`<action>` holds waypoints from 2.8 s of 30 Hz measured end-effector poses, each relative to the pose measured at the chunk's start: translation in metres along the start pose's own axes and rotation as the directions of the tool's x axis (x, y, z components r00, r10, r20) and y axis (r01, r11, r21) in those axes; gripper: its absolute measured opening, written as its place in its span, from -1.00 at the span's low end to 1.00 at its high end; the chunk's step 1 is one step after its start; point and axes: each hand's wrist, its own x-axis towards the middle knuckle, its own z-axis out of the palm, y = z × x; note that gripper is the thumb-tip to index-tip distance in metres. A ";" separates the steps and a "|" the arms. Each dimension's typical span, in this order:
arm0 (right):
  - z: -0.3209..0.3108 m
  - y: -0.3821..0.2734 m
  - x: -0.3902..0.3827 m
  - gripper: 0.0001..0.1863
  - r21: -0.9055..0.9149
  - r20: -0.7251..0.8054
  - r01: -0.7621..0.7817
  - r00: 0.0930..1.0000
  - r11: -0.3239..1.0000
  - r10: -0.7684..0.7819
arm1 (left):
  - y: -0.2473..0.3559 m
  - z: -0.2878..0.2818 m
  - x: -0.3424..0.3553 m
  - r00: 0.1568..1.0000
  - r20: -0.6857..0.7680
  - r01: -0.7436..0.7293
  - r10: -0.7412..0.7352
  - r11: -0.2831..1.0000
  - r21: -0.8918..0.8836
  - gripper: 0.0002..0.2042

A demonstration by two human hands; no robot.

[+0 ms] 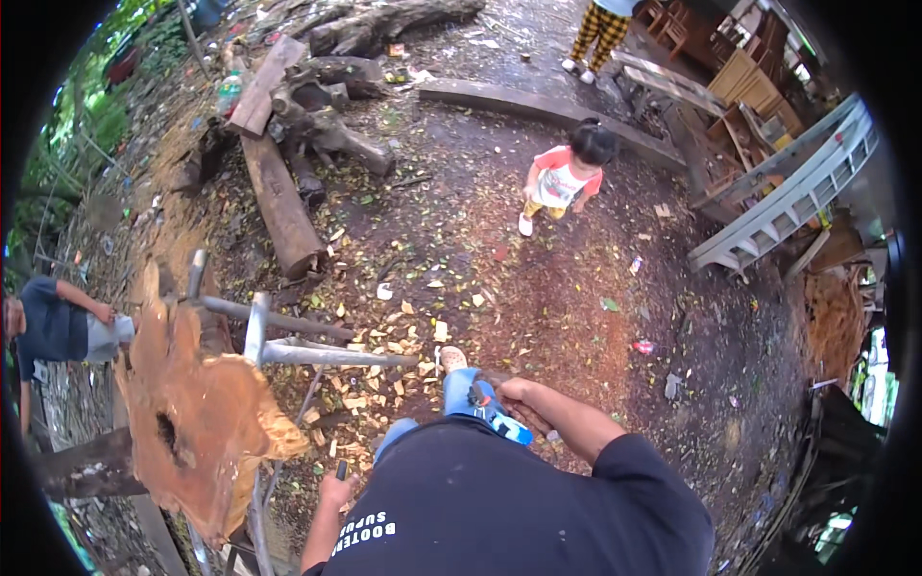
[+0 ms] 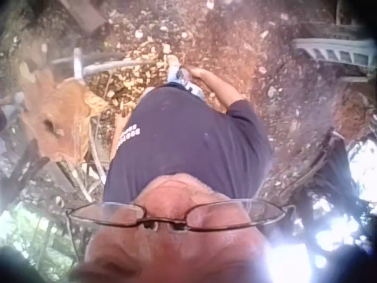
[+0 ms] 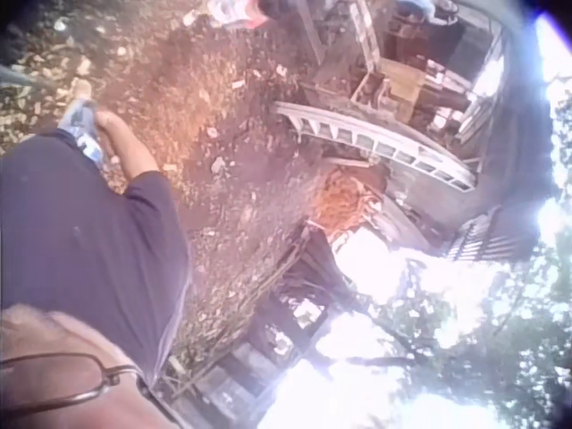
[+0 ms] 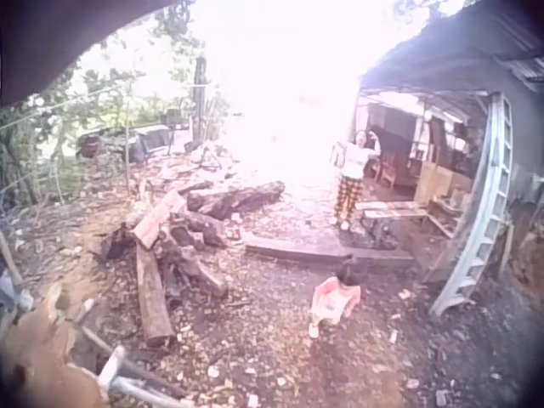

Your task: The person carves the edge of a wooden slab using a chisel and a hammer, chipping away pieces of wood, and then gestures by pointing into the distance.

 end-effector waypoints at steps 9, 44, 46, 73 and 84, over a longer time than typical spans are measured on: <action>-0.058 -0.075 0.036 -0.82 -0.347 -0.063 0.022 0.997 0.938 -0.047 | 0.099 -0.028 -0.025 0.990 -0.140 -0.022 -0.013 0.968 -0.248 -0.43; 0.066 -0.416 0.223 -0.70 -0.824 0.279 0.178 0.953 0.539 0.113 | 0.196 0.061 -0.047 0.703 -0.027 0.324 -0.711 0.353 -0.878 -0.23; 0.080 -0.442 0.237 -0.70 -0.857 0.305 0.211 0.943 0.470 0.133 | 0.229 0.065 -0.042 0.690 0.051 0.345 -0.722 0.265 -0.900 -0.22; 0.059 -0.540 0.230 -0.83 -0.895 0.349 0.279 0.924 0.348 0.155 | 0.194 -0.223 -0.107 0.150 -0.566 -0.739 -0.811 0.288 -0.609 -0.42; 0.007 -0.538 0.214 -0.85 -0.856 0.286 0.202 0.952 0.476 0.110 | 0.184 -0.229 -0.058 0.097 -0.617 -0.461 -0.781 0.515 -0.723 -0.36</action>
